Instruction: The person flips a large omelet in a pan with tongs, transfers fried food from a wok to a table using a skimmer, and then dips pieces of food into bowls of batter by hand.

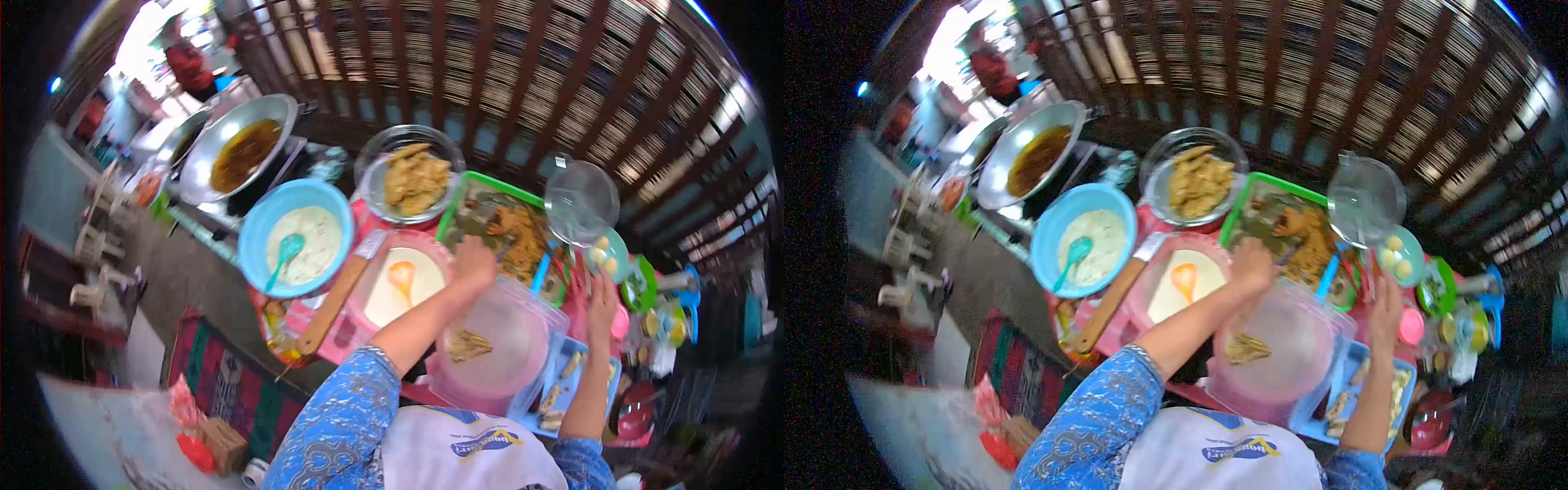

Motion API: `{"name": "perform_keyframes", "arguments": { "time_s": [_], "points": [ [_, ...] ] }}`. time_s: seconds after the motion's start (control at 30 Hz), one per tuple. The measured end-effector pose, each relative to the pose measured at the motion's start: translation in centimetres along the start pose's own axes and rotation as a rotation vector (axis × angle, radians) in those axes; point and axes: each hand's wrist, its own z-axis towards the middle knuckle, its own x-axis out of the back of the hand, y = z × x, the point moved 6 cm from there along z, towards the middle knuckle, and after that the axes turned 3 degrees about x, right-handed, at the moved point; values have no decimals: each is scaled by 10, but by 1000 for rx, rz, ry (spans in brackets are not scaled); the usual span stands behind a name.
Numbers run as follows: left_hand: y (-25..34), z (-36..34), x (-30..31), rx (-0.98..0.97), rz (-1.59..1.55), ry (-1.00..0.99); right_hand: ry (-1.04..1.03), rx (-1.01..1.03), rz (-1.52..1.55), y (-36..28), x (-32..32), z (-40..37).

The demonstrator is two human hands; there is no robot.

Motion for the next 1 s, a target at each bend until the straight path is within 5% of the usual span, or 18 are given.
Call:
{"name": "perform_keyframes", "arguments": {
  "time_s": [0.03, 0.1, 0.17, 0.27, 0.37, 0.53, 0.63, 0.7, 0.77, 0.83, 0.9, 0.97, 1.0],
  "points": [
    [0, -4, 7, -20, -45, 24, 74, 61, 130, 5, 1, 1],
    [4, -20, 26, -111, -193, 68, 120, 424, -130, 20, 4, 19],
    [4, -48, 35, -122, -458, -27, 52, -93, 273, 29, -9, 18],
    [-4, -110, 38, -399, -695, -350, -9, -149, 352, 11, -32, 19],
    [-47, -191, 56, -373, -873, -658, -212, 82, 422, -77, -83, -14],
    [-180, -288, 29, -222, -824, -712, -334, 395, 128, -195, -199, -50],
    [-263, -339, 24, -316, -769, -654, -357, 673, -60, -248, -291, -74],
    [-337, -381, 17, -159, -748, -321, -318, 759, -337, -284, -349, -99],
    [-404, -428, 16, 257, -570, -547, -192, 1001, -566, -287, -414, -86],
    [-465, -488, 21, 756, -615, -612, -191, 900, -783, -301, -460, -100],
    [-553, -561, -54, 871, -434, -550, -171, 908, -827, -308, -493, -101],
    [-576, -628, -37, 1115, -227, -214, -158, 917, -872, -314, -519, -99],
    [-589, -660, -49, 1228, -191, -237, -162, 925, -927, -317, -530, -94]
  ]
}}
